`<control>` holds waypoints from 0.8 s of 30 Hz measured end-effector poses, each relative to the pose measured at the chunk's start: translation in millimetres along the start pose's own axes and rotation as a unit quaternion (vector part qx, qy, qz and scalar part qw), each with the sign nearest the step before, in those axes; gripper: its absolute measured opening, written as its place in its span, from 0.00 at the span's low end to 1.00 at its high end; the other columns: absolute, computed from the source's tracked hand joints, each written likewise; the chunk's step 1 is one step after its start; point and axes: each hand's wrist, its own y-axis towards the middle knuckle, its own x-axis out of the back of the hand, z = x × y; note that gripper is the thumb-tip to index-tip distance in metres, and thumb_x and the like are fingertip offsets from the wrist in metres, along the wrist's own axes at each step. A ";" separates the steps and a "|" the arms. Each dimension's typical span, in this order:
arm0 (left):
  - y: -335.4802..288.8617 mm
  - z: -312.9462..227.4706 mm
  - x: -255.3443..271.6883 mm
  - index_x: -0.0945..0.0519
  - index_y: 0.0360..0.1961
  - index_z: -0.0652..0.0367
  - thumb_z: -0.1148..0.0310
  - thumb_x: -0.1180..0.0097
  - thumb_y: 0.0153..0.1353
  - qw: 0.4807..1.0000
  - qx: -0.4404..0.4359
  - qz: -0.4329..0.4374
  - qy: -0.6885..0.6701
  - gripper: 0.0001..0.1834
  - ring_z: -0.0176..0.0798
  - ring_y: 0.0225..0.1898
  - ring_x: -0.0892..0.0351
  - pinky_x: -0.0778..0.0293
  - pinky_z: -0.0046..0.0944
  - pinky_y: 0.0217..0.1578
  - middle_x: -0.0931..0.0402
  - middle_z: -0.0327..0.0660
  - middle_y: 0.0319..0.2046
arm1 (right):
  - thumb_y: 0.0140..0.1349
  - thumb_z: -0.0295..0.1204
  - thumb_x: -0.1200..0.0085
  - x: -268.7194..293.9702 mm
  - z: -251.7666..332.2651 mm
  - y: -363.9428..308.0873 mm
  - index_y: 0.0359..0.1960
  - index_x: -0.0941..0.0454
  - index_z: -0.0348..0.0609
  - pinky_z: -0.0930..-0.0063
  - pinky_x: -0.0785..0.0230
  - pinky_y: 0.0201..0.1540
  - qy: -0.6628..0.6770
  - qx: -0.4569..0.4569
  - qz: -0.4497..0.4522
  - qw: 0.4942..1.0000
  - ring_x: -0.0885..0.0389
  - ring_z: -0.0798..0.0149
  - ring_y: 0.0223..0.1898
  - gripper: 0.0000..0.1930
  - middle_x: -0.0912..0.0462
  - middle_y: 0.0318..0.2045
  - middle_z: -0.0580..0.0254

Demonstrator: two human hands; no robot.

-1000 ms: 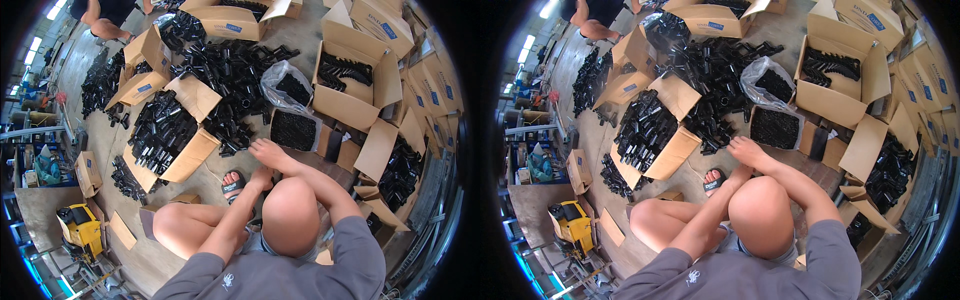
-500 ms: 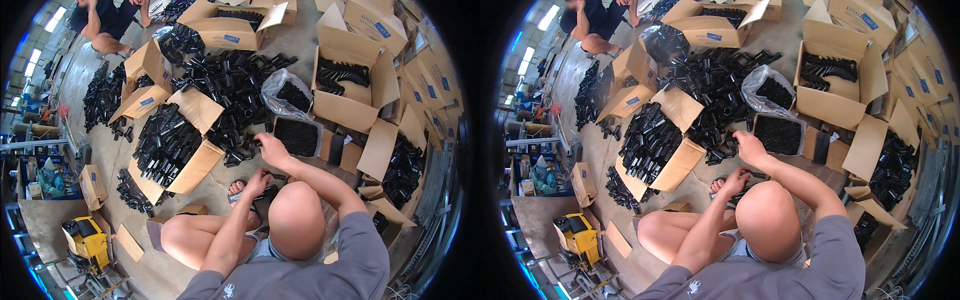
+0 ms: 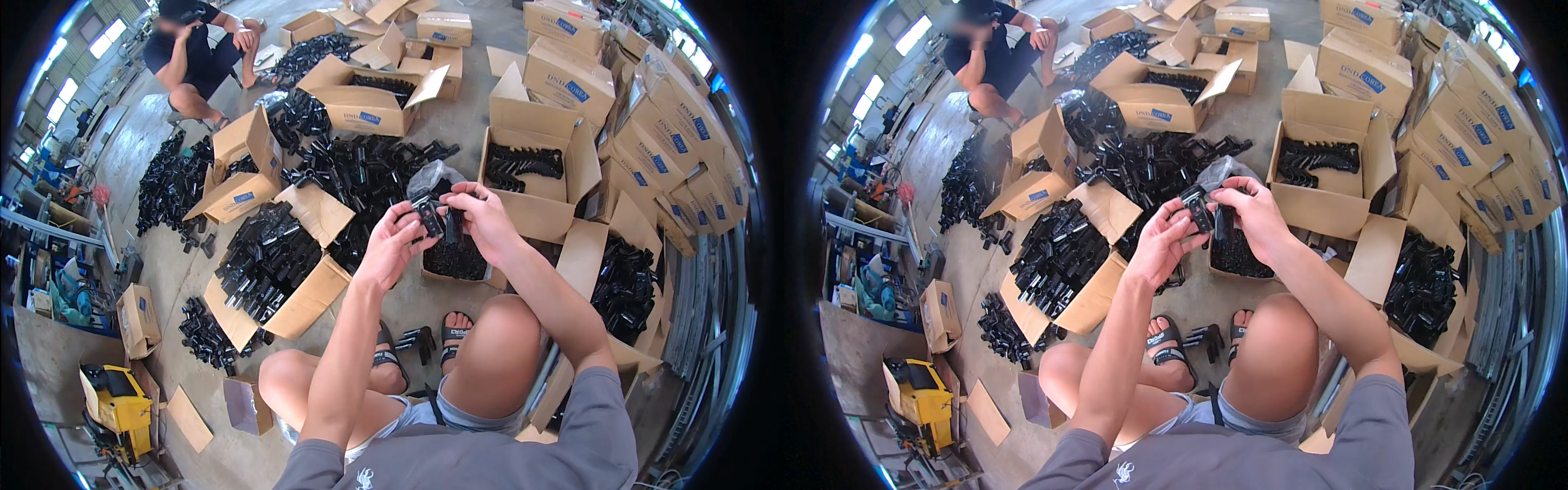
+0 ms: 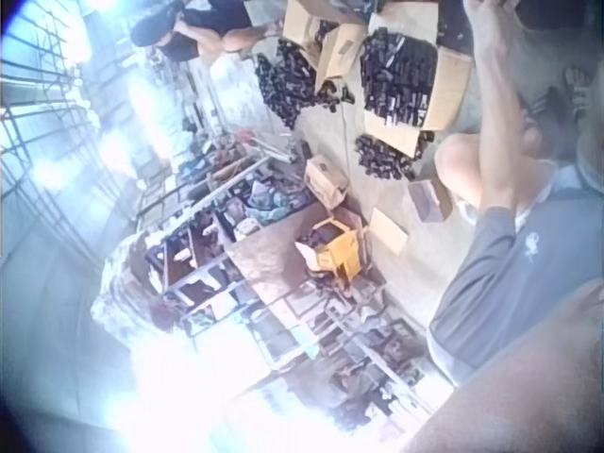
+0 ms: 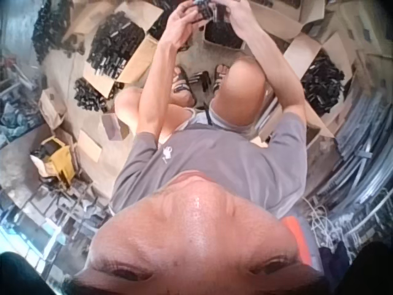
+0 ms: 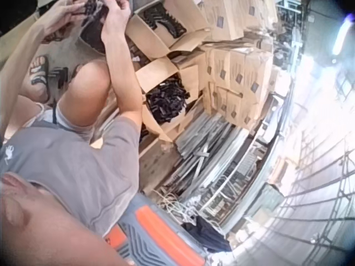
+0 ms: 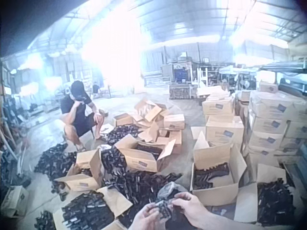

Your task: The person sorts small black plastic components by hand, picking them up from the floor and placing them into a bag.

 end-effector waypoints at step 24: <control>-39.5 -104.1 -19.6 0.28 0.60 0.56 0.73 0.47 0.72 0.989 0.057 0.089 0.106 0.17 0.40 0.57 0.19 0.21 0.47 0.59 0.22 0.43 0.57 | 0.68 0.26 0.45 -63.1 23.0 -15.6 0.55 0.20 0.45 0.66 0.23 0.50 0.040 -0.037 0.056 0.997 0.14 0.65 0.43 0.15 0.13 0.44 0.59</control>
